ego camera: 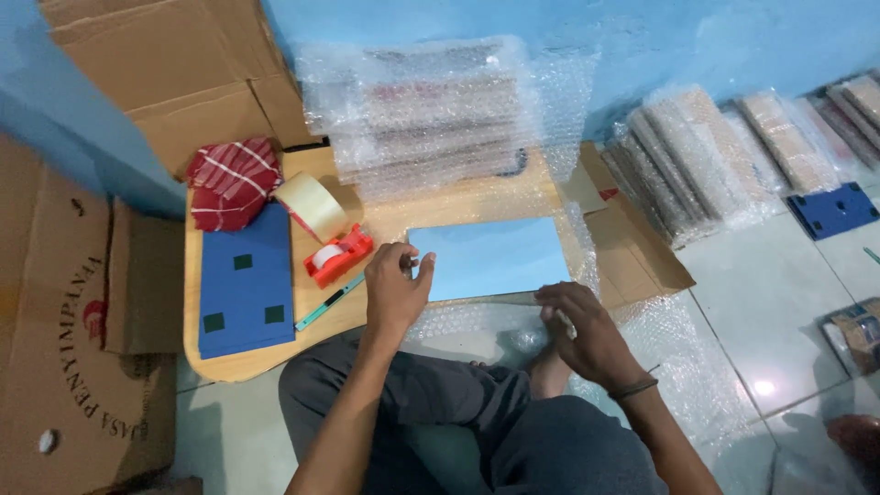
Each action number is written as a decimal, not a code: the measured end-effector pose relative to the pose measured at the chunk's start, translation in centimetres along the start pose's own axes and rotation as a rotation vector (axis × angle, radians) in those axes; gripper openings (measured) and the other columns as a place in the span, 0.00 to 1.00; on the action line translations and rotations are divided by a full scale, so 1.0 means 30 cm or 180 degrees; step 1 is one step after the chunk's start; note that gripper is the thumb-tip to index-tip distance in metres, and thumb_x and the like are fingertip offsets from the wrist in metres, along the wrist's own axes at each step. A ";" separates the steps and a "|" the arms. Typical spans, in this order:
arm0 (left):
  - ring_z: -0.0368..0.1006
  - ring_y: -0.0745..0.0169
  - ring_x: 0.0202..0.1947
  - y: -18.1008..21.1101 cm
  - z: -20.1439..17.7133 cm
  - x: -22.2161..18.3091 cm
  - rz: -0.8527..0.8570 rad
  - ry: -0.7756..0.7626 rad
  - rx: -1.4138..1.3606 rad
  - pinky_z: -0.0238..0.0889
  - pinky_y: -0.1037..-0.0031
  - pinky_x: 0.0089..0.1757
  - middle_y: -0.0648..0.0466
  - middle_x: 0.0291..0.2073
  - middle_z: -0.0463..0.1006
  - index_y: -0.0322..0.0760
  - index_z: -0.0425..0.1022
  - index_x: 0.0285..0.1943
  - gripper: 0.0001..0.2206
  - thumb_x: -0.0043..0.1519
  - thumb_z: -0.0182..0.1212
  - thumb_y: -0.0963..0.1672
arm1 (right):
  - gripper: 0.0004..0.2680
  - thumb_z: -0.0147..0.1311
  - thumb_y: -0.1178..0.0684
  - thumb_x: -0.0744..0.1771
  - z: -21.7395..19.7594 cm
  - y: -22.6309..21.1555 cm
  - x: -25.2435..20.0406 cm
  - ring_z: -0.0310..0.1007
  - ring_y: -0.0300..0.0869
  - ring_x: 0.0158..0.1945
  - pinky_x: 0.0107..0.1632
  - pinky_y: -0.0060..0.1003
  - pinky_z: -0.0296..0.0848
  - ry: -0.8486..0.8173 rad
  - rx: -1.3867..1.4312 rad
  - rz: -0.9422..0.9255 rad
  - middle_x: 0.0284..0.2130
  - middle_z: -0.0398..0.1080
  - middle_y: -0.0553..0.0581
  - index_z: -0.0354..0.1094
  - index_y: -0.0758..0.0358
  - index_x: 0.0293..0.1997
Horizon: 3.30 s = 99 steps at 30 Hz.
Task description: Cleaning a blue rectangular object with a cloth and then wrapping it in bubble wrap and securing it with tape.
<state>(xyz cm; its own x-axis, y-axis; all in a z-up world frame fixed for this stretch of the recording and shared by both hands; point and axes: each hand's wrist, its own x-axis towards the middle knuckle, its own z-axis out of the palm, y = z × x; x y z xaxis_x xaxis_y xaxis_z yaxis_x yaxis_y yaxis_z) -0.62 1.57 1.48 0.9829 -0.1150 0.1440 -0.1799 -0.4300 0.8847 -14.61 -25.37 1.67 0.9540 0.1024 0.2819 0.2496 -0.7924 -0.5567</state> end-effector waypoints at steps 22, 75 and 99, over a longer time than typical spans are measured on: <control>0.72 0.51 0.51 -0.017 -0.316 -0.077 0.0710 0.0702 0.0816 0.67 0.66 0.51 0.49 0.49 0.76 0.33 0.78 0.51 0.16 0.53 0.70 0.40 | 0.06 0.70 0.60 0.59 0.107 -0.064 -0.086 0.74 0.39 0.36 0.55 0.41 0.68 0.1126 -0.0444 -0.0068 0.32 0.79 0.51 0.77 0.61 0.34; 0.68 0.42 0.44 0.149 -0.401 0.089 0.1653 0.1347 0.1038 0.63 0.56 0.48 0.38 0.44 0.73 0.22 0.73 0.47 0.05 0.64 0.56 0.32 | 0.15 0.60 0.50 0.65 0.071 0.006 -0.178 0.74 0.47 0.49 0.53 0.42 0.72 0.2073 0.0256 0.1962 0.47 0.74 0.61 0.71 0.68 0.54; 0.39 0.34 0.77 0.134 0.514 -0.017 0.1547 -0.1528 0.1530 0.23 0.49 0.70 0.32 0.74 0.52 0.19 0.56 0.72 0.32 0.72 0.34 0.54 | 0.14 0.57 0.46 0.68 0.101 0.146 0.048 0.65 0.41 0.26 0.29 0.36 0.65 0.1410 0.2183 0.3254 0.27 0.70 0.60 0.74 0.73 0.38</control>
<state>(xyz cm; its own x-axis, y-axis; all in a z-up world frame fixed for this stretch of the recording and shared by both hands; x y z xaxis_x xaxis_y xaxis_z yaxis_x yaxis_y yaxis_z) -2.45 -13.91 -1.87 0.6871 -0.7087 0.1601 -0.6840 -0.5566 0.4715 -11.63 -26.88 -2.73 0.6589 -0.6688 -0.3442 -0.3917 0.0855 -0.9161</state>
